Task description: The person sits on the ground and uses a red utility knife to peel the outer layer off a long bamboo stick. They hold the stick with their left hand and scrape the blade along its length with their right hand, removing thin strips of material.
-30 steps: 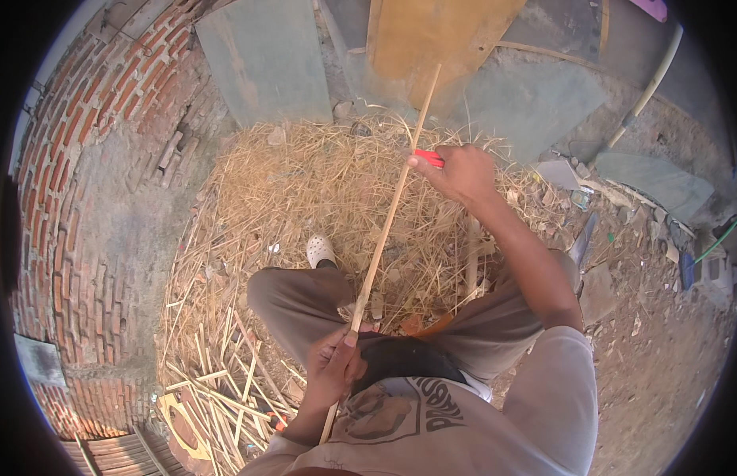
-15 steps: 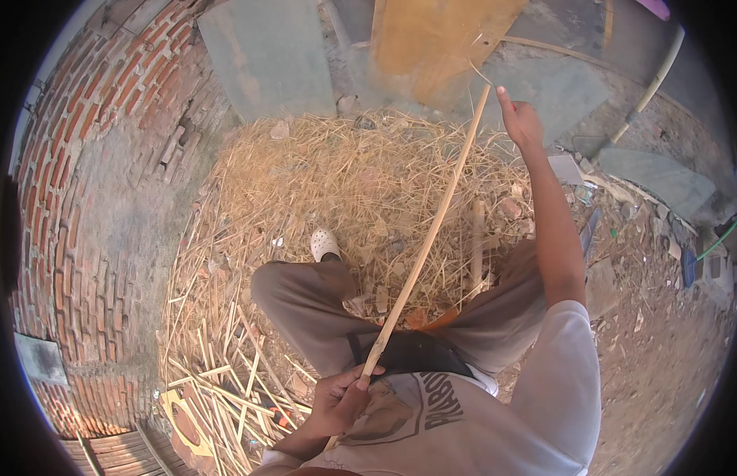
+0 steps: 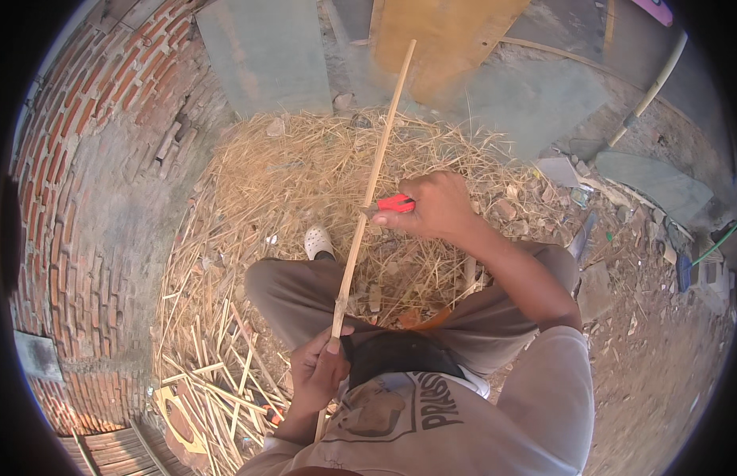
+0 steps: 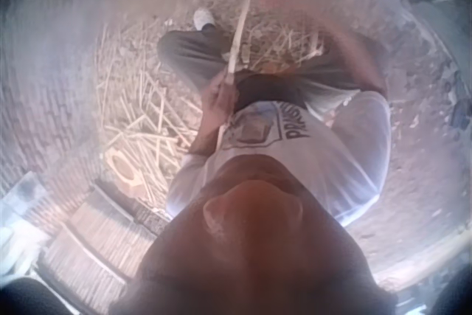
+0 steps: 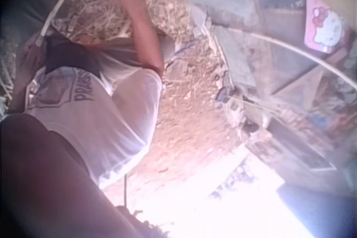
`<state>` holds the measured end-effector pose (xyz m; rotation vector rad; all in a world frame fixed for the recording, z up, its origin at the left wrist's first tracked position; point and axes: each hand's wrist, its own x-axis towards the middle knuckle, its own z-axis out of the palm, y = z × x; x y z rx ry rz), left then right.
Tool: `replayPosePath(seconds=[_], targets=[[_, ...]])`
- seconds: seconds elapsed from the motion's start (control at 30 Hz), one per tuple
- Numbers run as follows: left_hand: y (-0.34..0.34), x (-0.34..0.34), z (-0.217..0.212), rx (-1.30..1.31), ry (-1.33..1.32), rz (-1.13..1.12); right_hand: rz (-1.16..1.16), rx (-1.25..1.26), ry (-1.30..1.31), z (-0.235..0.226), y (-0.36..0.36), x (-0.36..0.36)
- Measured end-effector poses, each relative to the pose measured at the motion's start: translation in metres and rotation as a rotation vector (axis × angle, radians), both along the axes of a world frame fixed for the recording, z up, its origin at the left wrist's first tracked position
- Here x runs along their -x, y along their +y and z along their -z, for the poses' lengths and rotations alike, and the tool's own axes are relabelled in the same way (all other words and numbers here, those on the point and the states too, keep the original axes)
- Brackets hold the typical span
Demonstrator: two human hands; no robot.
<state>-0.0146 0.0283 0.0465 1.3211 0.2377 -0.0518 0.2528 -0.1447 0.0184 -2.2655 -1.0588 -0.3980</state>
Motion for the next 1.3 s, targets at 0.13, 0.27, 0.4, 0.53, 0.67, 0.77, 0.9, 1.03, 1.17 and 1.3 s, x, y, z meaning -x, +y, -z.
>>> replayPosePath(seconds=[0.13, 0.27, 0.4, 0.53, 0.67, 0.77, 0.9, 1.03, 1.17, 1.3], targets=[[-0.003, -0.006, -0.004, -0.042, 0.003, -0.006, 0.093, 0.004, -0.045, 0.008, -0.001, -0.018], [-0.005, -0.002, -0.004, -0.100, 0.011, 0.055, 0.321, 0.004, 0.119, 0.009, -0.018, -0.056], [-0.008, 0.002, -0.005, 0.020, 0.039, 0.046, 0.372, -0.027, 0.150, 0.007, -0.022, -0.061], [-0.008, 0.007, -0.004, -0.033, 0.016, 0.021, 0.206, 0.049, 0.039, 0.000, -0.007, -0.026], [-0.008, 0.016, -0.009, -0.078, 0.102, 0.115, 0.463, 0.045, 0.171, -0.002, -0.040, -0.074], [-0.010, 0.018, -0.013, -0.090, 0.061, 0.121, 0.536, 0.054, 0.149, 0.003, -0.048, -0.095], [-0.013, 0.024, -0.021, -0.104, 0.109, 0.172, 0.688, -0.037, 0.315, 0.007, -0.074, -0.134], [-0.012, 0.033, -0.020, -0.110, 0.166, 0.242, 0.872, -0.076, 0.285, 0.020, -0.109, -0.168], [-0.014, 0.038, -0.020, -0.162, 0.121, 0.245, 1.028, -0.287, 0.435, 0.045, -0.151, -0.200], [-0.007, 0.029, -0.009, -0.081, 0.128, 0.086, 0.736, -0.160, 0.440, 0.008, -0.088, -0.137]])
